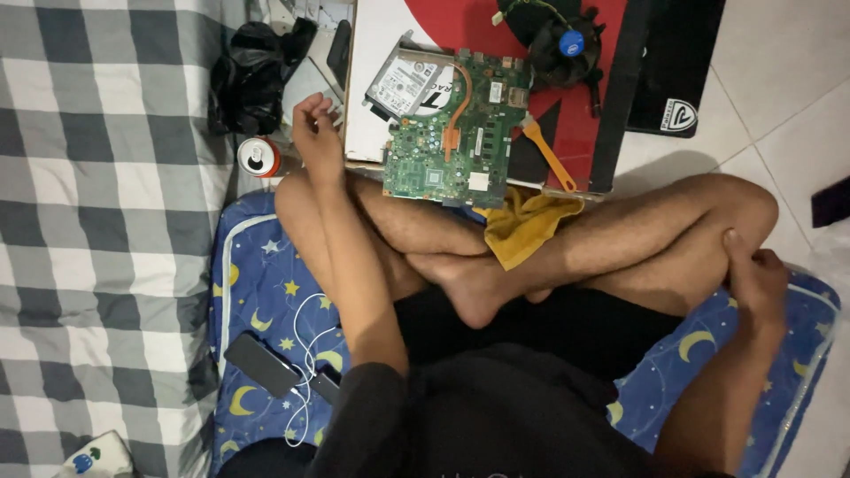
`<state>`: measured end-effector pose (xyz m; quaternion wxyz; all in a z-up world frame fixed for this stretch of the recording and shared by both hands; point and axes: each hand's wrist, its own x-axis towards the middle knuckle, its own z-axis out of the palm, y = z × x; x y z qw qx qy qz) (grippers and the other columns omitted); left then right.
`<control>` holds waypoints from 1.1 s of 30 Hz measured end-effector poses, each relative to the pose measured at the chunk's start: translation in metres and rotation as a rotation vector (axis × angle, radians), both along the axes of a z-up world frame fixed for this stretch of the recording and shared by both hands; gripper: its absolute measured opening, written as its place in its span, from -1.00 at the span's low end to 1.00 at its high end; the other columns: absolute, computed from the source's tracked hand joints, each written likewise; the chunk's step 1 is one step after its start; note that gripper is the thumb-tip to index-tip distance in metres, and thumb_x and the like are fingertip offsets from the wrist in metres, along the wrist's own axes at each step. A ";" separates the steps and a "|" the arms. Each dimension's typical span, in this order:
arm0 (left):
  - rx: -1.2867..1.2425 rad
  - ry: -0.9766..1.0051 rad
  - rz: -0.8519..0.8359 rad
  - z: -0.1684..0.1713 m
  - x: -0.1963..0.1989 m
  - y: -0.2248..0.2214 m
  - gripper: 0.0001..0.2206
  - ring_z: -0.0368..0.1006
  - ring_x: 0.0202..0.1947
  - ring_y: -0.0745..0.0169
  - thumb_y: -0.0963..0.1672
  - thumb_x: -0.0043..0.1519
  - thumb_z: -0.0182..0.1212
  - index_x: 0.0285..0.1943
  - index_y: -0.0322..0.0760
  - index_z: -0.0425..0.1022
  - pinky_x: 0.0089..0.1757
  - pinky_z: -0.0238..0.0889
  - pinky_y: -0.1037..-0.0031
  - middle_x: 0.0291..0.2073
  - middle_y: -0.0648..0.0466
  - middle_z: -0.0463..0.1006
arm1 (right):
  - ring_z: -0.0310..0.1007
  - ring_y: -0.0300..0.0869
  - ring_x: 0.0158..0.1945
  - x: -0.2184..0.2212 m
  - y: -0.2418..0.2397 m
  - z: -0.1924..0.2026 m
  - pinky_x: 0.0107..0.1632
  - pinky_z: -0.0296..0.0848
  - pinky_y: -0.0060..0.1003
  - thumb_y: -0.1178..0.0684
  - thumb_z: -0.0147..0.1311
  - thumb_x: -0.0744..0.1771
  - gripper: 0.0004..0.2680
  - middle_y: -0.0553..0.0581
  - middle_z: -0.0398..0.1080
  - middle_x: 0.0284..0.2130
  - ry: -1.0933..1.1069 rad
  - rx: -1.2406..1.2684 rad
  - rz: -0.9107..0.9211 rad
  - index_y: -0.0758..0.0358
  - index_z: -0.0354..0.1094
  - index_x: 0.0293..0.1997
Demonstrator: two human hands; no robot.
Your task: Cleaning a computer motherboard with a yellow cloth and then handling a laptop battery and using a screwdriver.
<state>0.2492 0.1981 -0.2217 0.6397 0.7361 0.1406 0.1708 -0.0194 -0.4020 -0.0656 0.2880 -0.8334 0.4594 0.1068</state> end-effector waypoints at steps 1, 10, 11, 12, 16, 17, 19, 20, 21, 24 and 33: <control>-0.015 0.022 0.009 0.006 -0.002 -0.002 -0.79 0.56 -0.06 0.21 -0.25 0.34 -0.11 0.00 -0.32 0.47 -0.03 0.52 0.45 -0.14 -0.08 0.61 | 0.40 0.07 0.03 -0.001 -0.001 0.001 -0.05 0.36 -0.04 -0.47 0.06 0.40 -0.39 0.35 0.41 0.03 0.004 0.013 -0.014 0.52 0.32 0.15; -0.137 0.136 -0.036 0.019 0.001 -0.009 -0.81 0.56 -0.19 0.29 -0.22 0.28 -0.03 -0.04 -0.24 0.50 -0.10 0.45 0.51 -0.22 -0.01 0.66 | 0.35 -0.15 -0.08 -0.017 -0.016 -0.030 -0.17 0.35 -0.20 -0.38 0.17 0.40 -0.54 0.16 0.30 -0.08 -0.241 0.004 -0.037 0.25 0.15 0.08; -0.162 0.177 -0.017 0.024 0.001 -0.011 -0.83 0.55 -0.23 0.31 -0.20 0.29 -0.01 -0.06 -0.21 0.51 -0.14 0.44 0.53 -0.22 0.03 0.66 | 0.42 -0.13 -0.17 -0.016 -0.015 -0.024 -0.29 0.37 -0.18 -0.42 0.14 0.41 -0.50 0.18 0.43 -0.13 -0.132 0.003 -0.056 0.35 0.29 0.07; -0.161 0.178 -0.015 0.024 0.001 -0.010 -0.83 0.55 -0.23 0.31 -0.20 0.29 -0.01 -0.06 -0.21 0.51 -0.14 0.44 0.53 -0.22 0.03 0.66 | 0.42 -0.13 -0.17 -0.012 -0.010 -0.015 -0.29 0.37 -0.18 -0.42 0.14 0.41 -0.50 0.18 0.43 -0.13 -0.131 0.005 -0.055 0.35 0.29 0.07; -0.166 0.159 -0.015 0.018 0.004 -0.011 -0.85 0.57 -0.22 0.29 -0.19 0.27 0.04 -0.07 -0.24 0.52 -0.13 0.45 0.51 -0.23 -0.02 0.67 | 0.32 -0.13 -0.25 -0.017 -0.018 -0.019 -0.28 0.25 -0.10 -0.40 0.09 0.45 -0.56 0.10 0.36 -0.33 -0.069 -0.043 0.053 0.28 0.30 -0.25; -0.173 0.145 -0.013 0.015 0.005 -0.009 -0.86 0.57 -0.22 0.27 -0.20 0.27 0.06 -0.07 -0.27 0.52 -0.14 0.46 0.51 -0.24 -0.04 0.67 | 0.38 -0.12 -0.15 -0.021 -0.026 -0.031 -0.25 0.26 -0.05 -0.36 0.12 0.47 -0.56 0.09 0.40 -0.25 -0.141 -0.135 0.146 0.32 0.31 -0.24; -0.148 0.129 -0.011 0.009 0.005 -0.007 -0.86 0.55 -0.22 0.29 -0.20 0.28 0.06 -0.09 -0.25 0.53 -0.14 0.47 0.51 -0.25 0.00 0.65 | 0.33 -0.17 -0.12 -0.024 -0.027 -0.053 -0.17 0.28 -0.14 -0.27 0.18 0.46 -0.64 0.07 0.30 -0.21 -0.301 -0.094 0.081 0.23 0.18 -0.15; -0.125 0.114 -0.011 0.006 0.005 -0.006 -0.87 0.52 -0.22 0.31 -0.20 0.30 0.06 -0.10 -0.23 0.54 -0.13 0.47 0.51 -0.27 0.04 0.62 | 0.27 -0.22 -0.10 -0.025 -0.028 -0.064 -0.08 0.29 -0.23 -0.18 0.25 0.45 -0.65 0.05 0.20 -0.17 -0.459 -0.054 0.015 0.15 0.04 -0.06; -0.123 0.113 -0.011 0.009 0.004 -0.006 -0.87 0.52 -0.22 0.31 -0.20 0.30 0.06 -0.10 -0.23 0.54 -0.13 0.47 0.51 -0.27 0.04 0.62 | 0.27 -0.22 -0.10 -0.027 -0.029 -0.064 -0.08 0.29 -0.23 -0.18 0.25 0.45 -0.65 0.05 0.20 -0.17 -0.460 -0.053 0.014 0.15 0.04 -0.06; -0.086 0.102 -0.044 0.016 0.003 -0.007 -0.82 0.52 -0.15 0.29 -0.22 0.31 -0.02 -0.07 -0.25 0.54 -0.05 0.41 0.50 -0.23 0.04 0.62 | 0.42 -0.17 -0.05 -0.024 -0.025 -0.043 -0.15 0.39 -0.20 -0.38 0.17 0.42 -0.58 0.16 0.40 -0.06 -0.326 -0.001 -0.102 0.18 0.18 0.03; 0.052 0.090 -0.012 0.004 0.006 -0.001 -0.84 0.46 -0.17 0.32 -0.22 0.28 0.08 -0.12 -0.23 0.60 -0.02 0.33 0.50 -0.27 0.13 0.60 | 0.21 -0.31 -0.16 -0.025 -0.036 -0.057 -0.10 0.25 -0.35 -0.22 0.29 0.44 -0.66 -0.04 0.18 -0.24 -0.374 0.002 -0.029 0.07 0.08 -0.11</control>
